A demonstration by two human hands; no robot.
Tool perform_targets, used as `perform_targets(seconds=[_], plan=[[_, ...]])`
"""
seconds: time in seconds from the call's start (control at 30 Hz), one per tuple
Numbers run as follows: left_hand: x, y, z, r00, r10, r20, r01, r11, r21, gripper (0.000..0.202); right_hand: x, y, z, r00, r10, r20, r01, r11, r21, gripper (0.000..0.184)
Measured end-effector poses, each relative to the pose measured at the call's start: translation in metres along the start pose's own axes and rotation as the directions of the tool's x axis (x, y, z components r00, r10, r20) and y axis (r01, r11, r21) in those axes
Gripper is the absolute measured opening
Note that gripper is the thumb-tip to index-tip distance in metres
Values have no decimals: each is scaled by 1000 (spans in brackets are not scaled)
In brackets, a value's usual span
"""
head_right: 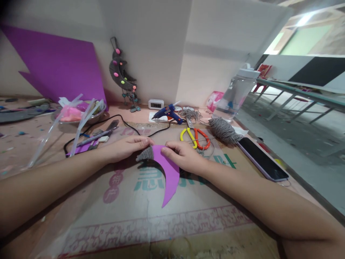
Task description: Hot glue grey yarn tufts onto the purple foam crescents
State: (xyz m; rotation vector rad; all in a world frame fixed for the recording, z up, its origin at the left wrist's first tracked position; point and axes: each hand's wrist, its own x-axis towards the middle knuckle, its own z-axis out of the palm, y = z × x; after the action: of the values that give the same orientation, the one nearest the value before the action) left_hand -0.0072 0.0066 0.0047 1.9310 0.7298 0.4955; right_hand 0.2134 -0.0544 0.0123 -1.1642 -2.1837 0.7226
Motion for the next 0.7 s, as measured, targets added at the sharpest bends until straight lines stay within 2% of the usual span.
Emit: perform_targets(seconds=[0.27,0.7], plan=[[2,-3,-1,1000,-3,10,2,998,66,43,0,-2,-1,1000,-8,-15,8,1000,-2,36],[5,-8,-1,998,-61,-7,60,987,-147,33,0,1,-1,1000,14,6,-14,999,-35,37]])
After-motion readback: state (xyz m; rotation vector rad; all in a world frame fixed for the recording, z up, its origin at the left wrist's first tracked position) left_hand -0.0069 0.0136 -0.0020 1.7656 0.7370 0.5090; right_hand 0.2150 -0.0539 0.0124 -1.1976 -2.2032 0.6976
